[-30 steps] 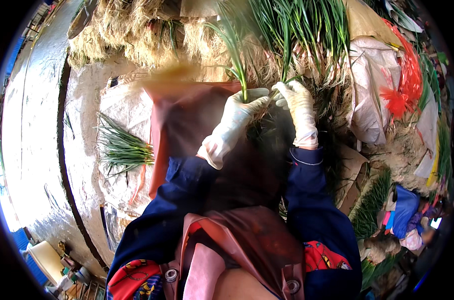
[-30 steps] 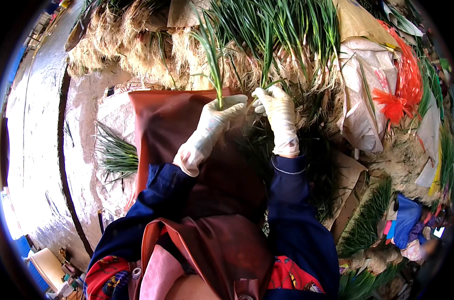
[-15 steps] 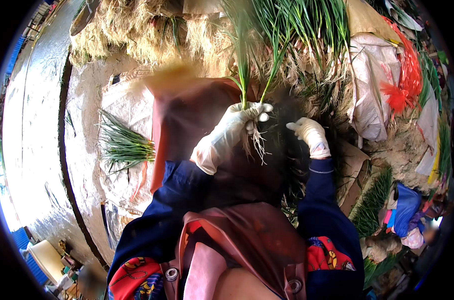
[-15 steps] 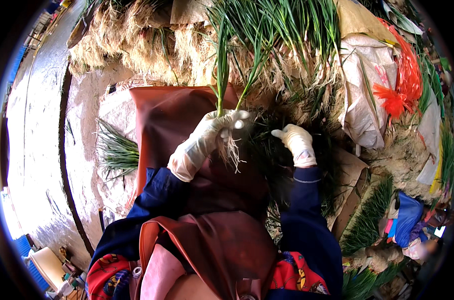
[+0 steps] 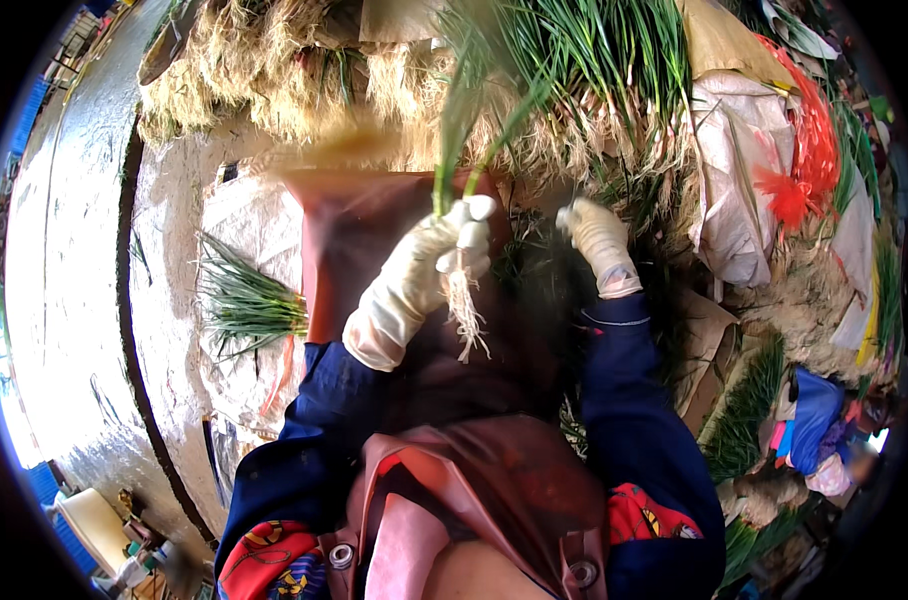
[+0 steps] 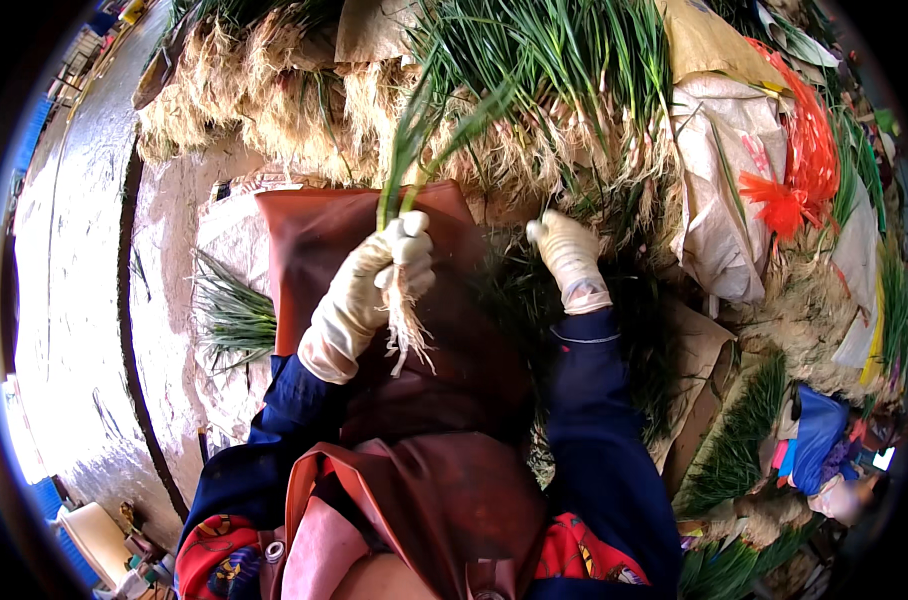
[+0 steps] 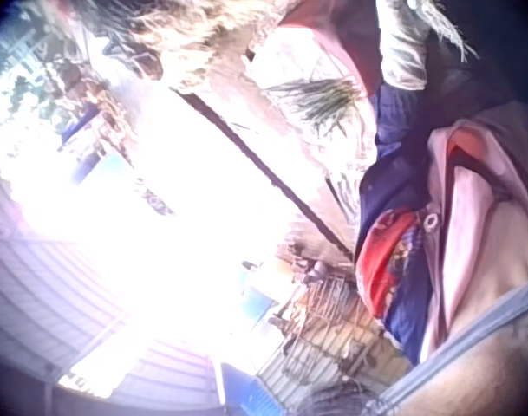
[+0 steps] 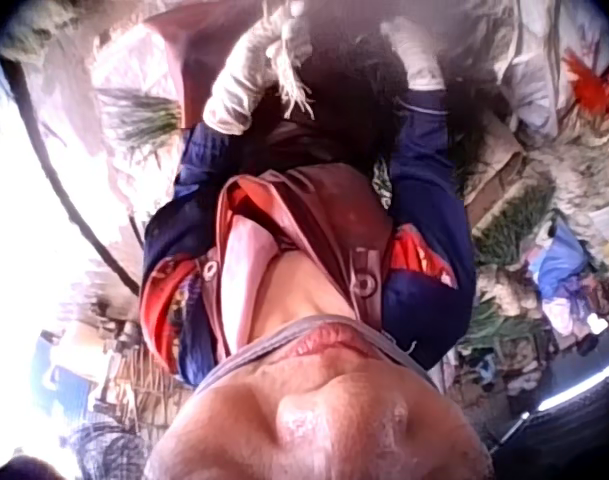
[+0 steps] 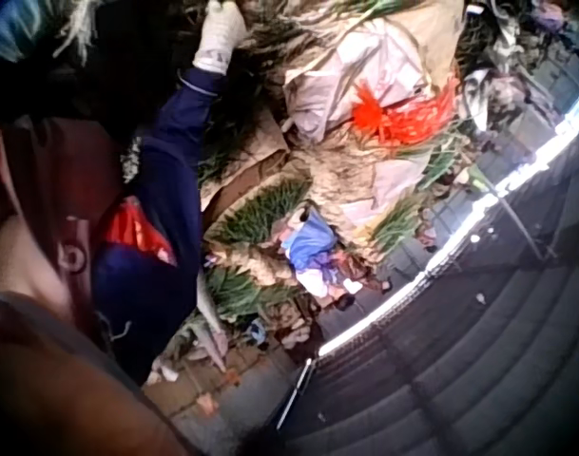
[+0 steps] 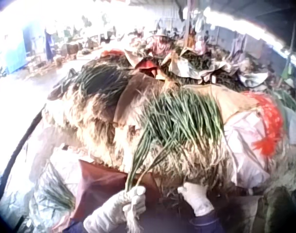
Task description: The person bundles chives by hand, ties them with a red string, and then clears the workspace before gathering more chives from a large pile to continue cleaning and bundling.
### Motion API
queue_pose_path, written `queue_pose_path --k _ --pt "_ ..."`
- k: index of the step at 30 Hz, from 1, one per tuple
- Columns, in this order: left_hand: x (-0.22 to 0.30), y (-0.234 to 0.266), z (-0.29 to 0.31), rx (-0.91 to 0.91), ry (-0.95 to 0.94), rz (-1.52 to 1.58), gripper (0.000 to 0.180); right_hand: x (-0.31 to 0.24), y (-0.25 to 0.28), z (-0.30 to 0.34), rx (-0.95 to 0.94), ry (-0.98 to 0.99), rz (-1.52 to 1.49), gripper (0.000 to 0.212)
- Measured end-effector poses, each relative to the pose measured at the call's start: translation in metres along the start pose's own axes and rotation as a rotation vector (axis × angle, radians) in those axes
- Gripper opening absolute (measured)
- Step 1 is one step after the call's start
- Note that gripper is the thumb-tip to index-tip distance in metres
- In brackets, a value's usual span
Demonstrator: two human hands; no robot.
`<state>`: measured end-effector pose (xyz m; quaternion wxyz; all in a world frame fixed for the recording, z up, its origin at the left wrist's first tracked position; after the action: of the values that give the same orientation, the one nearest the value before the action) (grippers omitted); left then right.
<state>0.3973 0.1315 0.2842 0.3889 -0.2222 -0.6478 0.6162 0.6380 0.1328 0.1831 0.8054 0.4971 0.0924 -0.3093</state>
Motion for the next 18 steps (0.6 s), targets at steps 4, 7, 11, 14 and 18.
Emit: queue_pose_path --k 4,7,11,14,18 --pt "0.044 -0.002 0.001 0.01 -0.378 -0.113 0.031 -0.045 0.033 0.004 0.223 -0.09 0.143 0.035" --pt "0.045 0.019 -0.017 0.135 -0.262 -0.284 0.04 -0.087 0.069 -0.021 0.567 0.001 0.208 0.034" --pt "0.031 0.047 -0.024 0.259 -0.176 -0.215 0.04 -0.087 0.075 -0.078 0.553 0.027 0.275 0.032" --pt "0.032 0.04 -0.019 0.213 -0.188 -0.269 0.04 -0.064 0.089 -0.069 0.377 0.145 -0.618 0.012" --pt "0.032 0.031 -0.021 0.24 -0.193 -0.287 0.041 -0.051 0.093 -0.056 0.008 0.279 -1.319 0.019"
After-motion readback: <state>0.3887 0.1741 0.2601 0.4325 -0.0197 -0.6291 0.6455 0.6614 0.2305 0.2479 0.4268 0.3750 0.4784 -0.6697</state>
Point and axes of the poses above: each hand's wrist, its own z-axis away from the middle knuckle, its own y-axis out of the back of the hand, x = y × z, the point moved 4 cm from there along -z, towards the middle knuckle, and after that the axes turned 3 degrees about -x, right-handed, at the moved point
